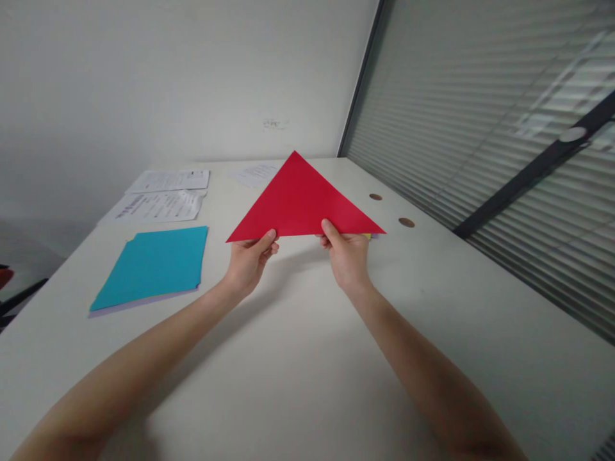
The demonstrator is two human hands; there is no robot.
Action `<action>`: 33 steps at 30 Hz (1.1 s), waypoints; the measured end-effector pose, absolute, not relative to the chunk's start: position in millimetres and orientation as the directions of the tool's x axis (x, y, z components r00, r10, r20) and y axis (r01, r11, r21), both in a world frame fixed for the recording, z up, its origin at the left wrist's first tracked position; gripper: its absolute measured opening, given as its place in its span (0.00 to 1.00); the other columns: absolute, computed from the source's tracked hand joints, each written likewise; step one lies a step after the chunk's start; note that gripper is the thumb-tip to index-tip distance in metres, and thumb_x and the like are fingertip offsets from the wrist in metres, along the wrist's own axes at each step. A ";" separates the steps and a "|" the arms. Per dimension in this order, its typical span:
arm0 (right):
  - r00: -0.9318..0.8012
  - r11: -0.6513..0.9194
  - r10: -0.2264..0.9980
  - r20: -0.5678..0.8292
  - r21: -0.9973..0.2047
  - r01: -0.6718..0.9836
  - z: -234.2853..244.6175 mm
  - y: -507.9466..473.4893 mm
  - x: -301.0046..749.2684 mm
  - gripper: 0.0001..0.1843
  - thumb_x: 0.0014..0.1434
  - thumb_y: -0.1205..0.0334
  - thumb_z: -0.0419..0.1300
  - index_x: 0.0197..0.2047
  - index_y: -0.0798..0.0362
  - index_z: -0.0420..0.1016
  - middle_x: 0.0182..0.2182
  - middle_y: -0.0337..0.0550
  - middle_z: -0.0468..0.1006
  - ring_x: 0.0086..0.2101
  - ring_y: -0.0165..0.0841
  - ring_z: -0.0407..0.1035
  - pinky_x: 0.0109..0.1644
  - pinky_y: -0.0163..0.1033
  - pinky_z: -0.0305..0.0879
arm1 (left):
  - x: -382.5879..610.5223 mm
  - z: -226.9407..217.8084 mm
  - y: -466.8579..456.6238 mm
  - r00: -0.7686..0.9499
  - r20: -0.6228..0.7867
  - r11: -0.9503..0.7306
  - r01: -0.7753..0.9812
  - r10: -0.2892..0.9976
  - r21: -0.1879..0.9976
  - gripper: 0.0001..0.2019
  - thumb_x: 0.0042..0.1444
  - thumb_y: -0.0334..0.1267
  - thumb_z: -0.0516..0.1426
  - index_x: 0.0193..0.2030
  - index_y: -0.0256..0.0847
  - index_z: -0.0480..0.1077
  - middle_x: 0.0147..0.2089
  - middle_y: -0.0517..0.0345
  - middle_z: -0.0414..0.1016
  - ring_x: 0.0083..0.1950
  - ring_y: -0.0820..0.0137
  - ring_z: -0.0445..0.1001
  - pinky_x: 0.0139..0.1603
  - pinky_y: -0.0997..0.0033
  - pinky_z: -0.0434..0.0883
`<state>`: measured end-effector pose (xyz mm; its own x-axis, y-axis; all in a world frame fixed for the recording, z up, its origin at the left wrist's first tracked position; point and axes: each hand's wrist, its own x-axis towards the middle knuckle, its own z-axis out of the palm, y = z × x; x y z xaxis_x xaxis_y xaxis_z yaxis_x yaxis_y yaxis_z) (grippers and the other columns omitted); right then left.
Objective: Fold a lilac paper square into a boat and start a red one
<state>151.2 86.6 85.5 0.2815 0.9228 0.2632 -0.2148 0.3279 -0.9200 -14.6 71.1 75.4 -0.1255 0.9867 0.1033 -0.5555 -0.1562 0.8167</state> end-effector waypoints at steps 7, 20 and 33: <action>0.331 0.393 0.881 0.339 -0.913 -0.112 95.1 85.6 163.7 0.21 0.50 0.48 0.68 0.18 0.53 0.71 0.18 0.39 0.73 0.22 0.28 0.67 0.29 0.37 0.64 | -17.9 80.5 73.6 -0.132 0.118 -0.174 -0.592 0.984 0.787 0.13 0.38 0.35 0.72 0.29 0.37 0.74 0.29 0.61 0.74 0.25 0.81 0.69 0.25 0.82 0.69; 0.367 0.463 0.845 0.389 -0.876 -0.135 94.2 96.8 177.6 0.25 0.56 0.40 0.61 0.20 0.52 0.68 0.18 0.38 0.70 0.22 0.28 0.66 0.28 0.37 0.64 | -20.7 77.5 76.7 -0.166 0.152 -0.219 -0.548 0.974 0.807 0.12 0.41 0.35 0.71 0.30 0.38 0.74 0.29 0.61 0.73 0.26 0.81 0.68 0.23 0.82 0.67; 0.381 0.372 0.871 0.310 -0.922 -0.102 113.2 115.8 232.1 0.35 0.55 0.28 0.52 0.33 0.53 0.79 0.29 0.46 0.80 0.30 0.31 0.73 0.30 0.35 0.66 | -35.1 66.2 86.0 -0.165 0.152 -0.218 -0.542 0.975 0.811 0.13 0.39 0.35 0.71 0.30 0.37 0.74 0.28 0.61 0.73 0.25 0.82 0.68 0.25 0.82 0.68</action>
